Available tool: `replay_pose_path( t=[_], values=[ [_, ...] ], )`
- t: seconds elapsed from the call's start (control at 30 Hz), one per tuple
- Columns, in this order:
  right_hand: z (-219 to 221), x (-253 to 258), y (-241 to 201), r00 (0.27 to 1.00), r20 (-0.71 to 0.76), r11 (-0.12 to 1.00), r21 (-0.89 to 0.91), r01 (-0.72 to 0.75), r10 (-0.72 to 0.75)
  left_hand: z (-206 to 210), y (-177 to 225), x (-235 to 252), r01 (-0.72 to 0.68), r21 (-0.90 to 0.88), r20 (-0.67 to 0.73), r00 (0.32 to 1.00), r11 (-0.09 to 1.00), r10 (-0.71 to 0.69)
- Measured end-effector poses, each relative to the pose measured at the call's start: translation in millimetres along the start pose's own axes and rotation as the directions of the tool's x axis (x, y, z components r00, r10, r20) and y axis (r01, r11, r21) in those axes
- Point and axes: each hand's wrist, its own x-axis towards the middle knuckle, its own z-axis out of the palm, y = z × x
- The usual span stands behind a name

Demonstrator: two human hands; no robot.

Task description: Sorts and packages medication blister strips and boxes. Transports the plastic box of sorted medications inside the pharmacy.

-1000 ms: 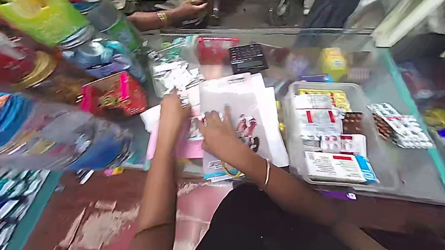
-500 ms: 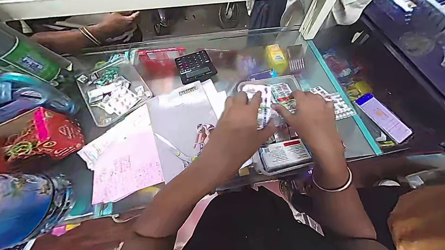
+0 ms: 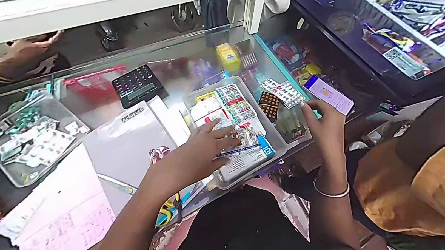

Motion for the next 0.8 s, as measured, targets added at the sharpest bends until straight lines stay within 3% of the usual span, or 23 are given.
replay_pose_path(
  t=[0.1, 0.3, 0.47, 0.57, 0.63, 0.8],
  values=[
    [13.1, 18.3, 10.2, 0.989, 0.128, 0.996, -0.046, 0.082, -0.076, 14.8, -10.8, -7.2, 0.001, 0.068, -0.206, 0.979, 0.998, 0.013],
    [47.1, 61.6, 21.2, 0.931, 0.356, 0.992, -0.057, 0.112, -0.085, 39.9, -9.3, -16.7, 0.031, 0.108, -0.282, 0.959, 0.994, 0.000],
    [48.6, 60.3, 19.4, 0.958, 0.244, 0.987, -0.016, 0.159, -0.150, 46.2, 9.4, -11.3, 0.069, 0.128, -0.292, 0.956, 0.989, -0.029],
    [50.5, 81.2, 19.5, 0.976, 0.171, 0.990, -0.009, 0.137, -0.134, 45.1, 17.4, -3.9, 0.071, 0.146, -0.255, 0.966, 0.987, -0.032],
    [54.6, 99.8, 14.7, 0.983, 0.133, 0.991, -0.020, 0.133, -0.129, 46.7, 15.9, -2.2, 0.096, 0.153, -0.313, 0.949, 0.984, -0.044],
    [63.3, 120.9, 13.1, 0.971, 0.237, 0.997, -0.064, 0.045, -0.029, 57.3, 1.6, -13.0, 0.136, 0.031, -0.468, 0.877, 0.990, -0.106]
  ],
)
